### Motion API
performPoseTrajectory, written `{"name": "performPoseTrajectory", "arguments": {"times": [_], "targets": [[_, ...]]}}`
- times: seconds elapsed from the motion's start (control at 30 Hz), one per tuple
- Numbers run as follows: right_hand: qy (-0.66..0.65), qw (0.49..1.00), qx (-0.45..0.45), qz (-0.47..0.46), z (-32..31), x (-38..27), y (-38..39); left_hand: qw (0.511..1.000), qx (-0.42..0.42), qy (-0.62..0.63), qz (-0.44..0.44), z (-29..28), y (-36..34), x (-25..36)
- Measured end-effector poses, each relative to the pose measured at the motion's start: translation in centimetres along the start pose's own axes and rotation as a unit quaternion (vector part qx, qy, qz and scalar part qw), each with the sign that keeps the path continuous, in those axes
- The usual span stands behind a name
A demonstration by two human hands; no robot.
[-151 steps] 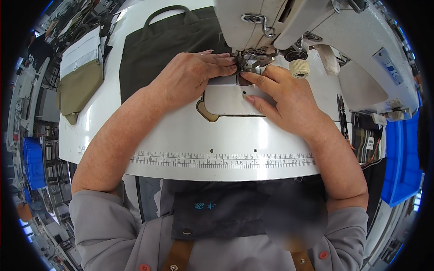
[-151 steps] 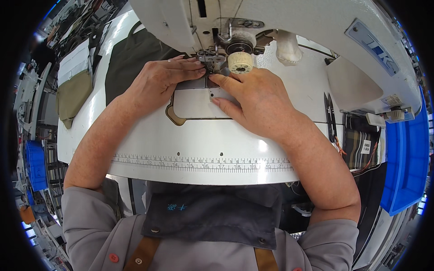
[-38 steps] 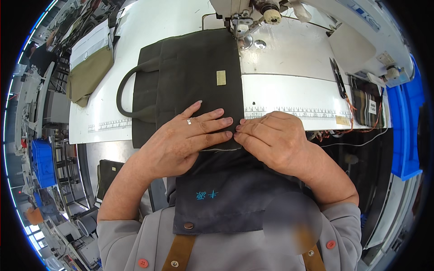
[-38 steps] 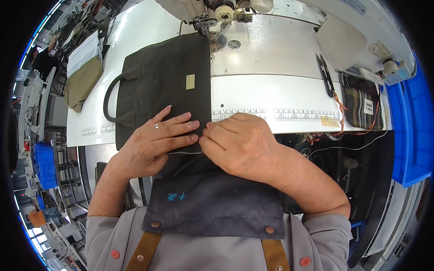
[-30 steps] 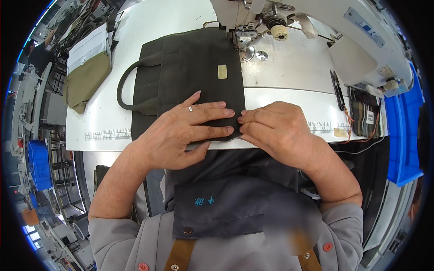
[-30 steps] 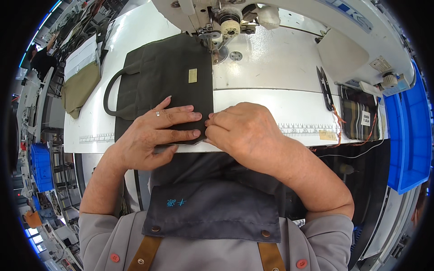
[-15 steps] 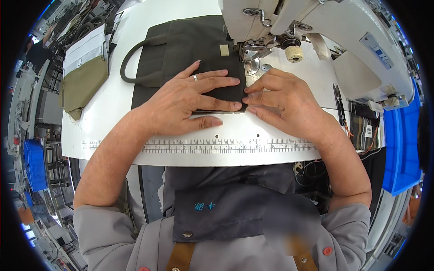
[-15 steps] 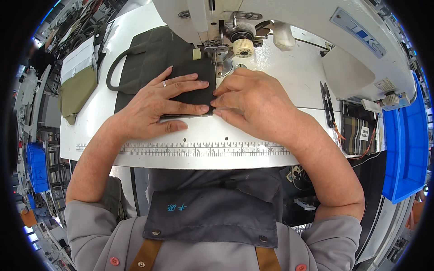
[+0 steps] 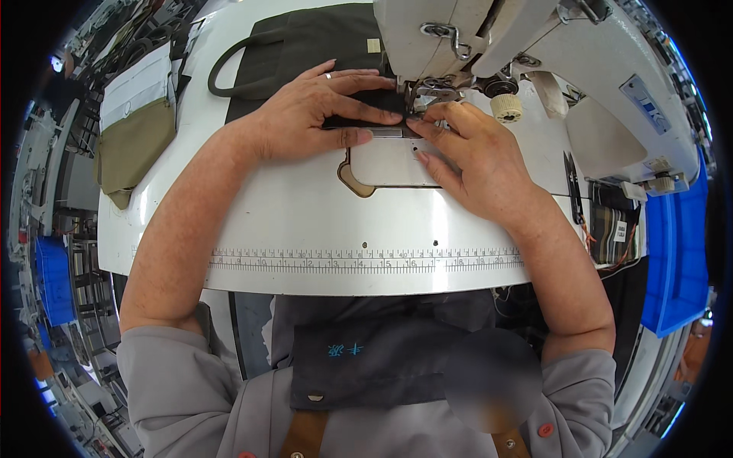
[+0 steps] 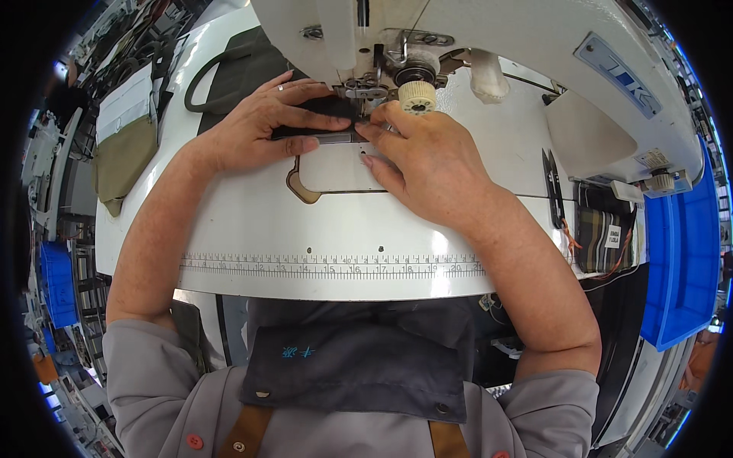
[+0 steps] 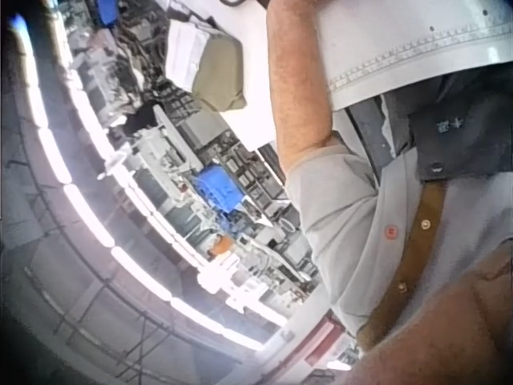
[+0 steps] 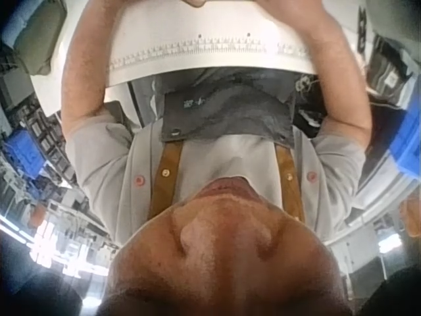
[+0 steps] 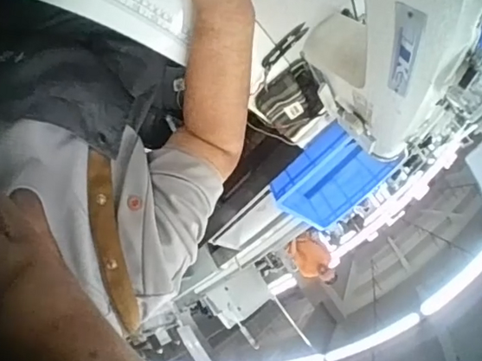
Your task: Sewing a fabric bag using an industrial sewing machine.
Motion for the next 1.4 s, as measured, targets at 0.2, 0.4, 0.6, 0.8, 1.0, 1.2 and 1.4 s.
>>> {"name": "performPoseTrajectory", "arguments": {"times": [0.2,0.4,0.6,0.8,1.0,1.2,1.4], "targets": [[0.009,1.000,0.013,-0.008,0.0,0.3,0.0,0.999,0.001,-0.045,-0.016,0.1,0.0,0.7],[-0.006,1.000,0.020,0.011,-0.3,0.3,0.0,0.995,0.018,-0.087,-0.045,0.8,0.6,3.1],[0.015,0.999,0.002,0.034,0.0,0.5,0.1,0.987,-0.018,-0.136,-0.080,0.1,-0.3,5.4],[0.016,0.999,0.008,0.034,0.2,0.4,0.2,0.994,0.027,-0.109,0.010,0.9,0.1,3.9],[0.024,0.999,0.012,0.039,0.1,0.5,0.2,0.996,0.021,-0.084,-0.010,1.3,-0.3,3.7],[0.025,0.999,0.002,0.045,0.1,0.7,0.2,0.995,0.016,-0.094,-0.040,1.5,-0.3,5.1],[0.012,0.999,0.012,0.048,-0.1,0.5,0.2,0.985,0.008,-0.112,-0.127,1.9,-0.8,8.4]]}}
Point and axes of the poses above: each hand's wrist, its own y-axis away from the middle knuckle, its own z-axis out of the palm, x = y × z, the point moved 3 cm from there along -y, towards the middle knuckle, and after that the axes turned 14 degrees about z, right-handed, at the moved point
